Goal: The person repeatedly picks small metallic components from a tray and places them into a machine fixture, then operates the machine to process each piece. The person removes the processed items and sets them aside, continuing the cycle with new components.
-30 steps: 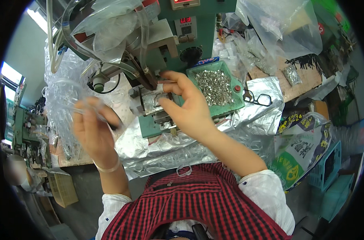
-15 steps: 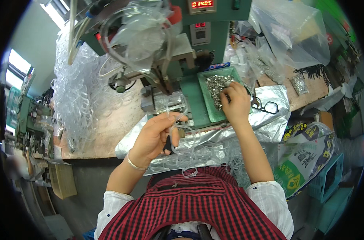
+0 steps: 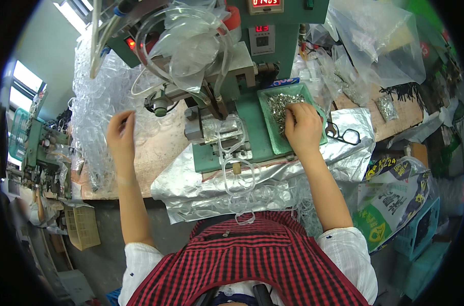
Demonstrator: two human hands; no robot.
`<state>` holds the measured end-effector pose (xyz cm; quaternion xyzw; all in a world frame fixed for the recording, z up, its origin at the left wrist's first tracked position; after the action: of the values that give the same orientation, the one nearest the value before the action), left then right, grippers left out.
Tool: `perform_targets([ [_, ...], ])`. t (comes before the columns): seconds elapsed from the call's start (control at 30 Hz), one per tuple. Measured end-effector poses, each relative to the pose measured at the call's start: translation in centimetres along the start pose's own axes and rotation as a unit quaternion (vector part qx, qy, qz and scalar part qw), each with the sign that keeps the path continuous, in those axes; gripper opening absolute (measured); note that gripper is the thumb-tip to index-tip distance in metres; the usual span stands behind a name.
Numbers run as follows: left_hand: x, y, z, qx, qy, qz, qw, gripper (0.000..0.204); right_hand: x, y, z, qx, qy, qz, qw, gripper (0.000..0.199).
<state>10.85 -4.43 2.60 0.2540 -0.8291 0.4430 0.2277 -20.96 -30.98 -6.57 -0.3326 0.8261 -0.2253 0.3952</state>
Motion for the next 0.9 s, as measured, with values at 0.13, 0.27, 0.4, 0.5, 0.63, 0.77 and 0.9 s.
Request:
perform_targets([
  [0.13,-12.2,-3.1,5.9,-0.108,-0.269,0.129,0.948,0.014,-1.3,-0.4,-0.2,0.01,-0.04,0.029,0.999,0.011],
  [0.27,-18.1,1.6,10.8,-0.105,-0.334,0.044,0.936,0.016,-0.1,1.1,-1.9,0.024,-0.007,0.043,0.999,0.01],
  [0.4,-13.3,4.8,9.3,-0.12,-0.325,0.048,0.937,0.012,0.7,2.8,-4.9,0.006,-0.002,0.097,0.995,0.009],
  [0.5,-10.2,5.0,7.6,-0.028,-0.288,0.193,0.938,0.013,-1.1,2.3,-5.6,-0.05,-0.116,0.144,0.982,0.01],
  [0.63,-10.7,5.3,6.4,0.033,0.099,-0.11,0.988,0.01,-7.5,-1.4,-3.9,-0.172,-0.286,0.138,0.932,0.013],
  [0.77,-7.8,6.0,8.2,0.093,0.416,-0.269,0.864,0.013,-9.4,-3.2,0.0,-0.175,-0.415,0.176,0.875,0.027],
  [0.9,-2.9,8.2,6.4,0.12,0.486,-0.26,0.826,0.015,-10.0,-1.9,0.4,-0.173,-0.415,0.187,0.874,0.042],
])
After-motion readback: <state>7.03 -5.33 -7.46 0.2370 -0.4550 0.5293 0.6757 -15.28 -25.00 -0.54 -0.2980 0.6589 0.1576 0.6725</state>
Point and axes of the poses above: each hand's wrist, its own y-axis away from the middle knuckle, its own z-axis out of the palm, x = y × z, the point moved 2 cm from there along -y, towards the middle knuckle, and after that the axes turned 5 degrees about z, right-handed, at the moved point
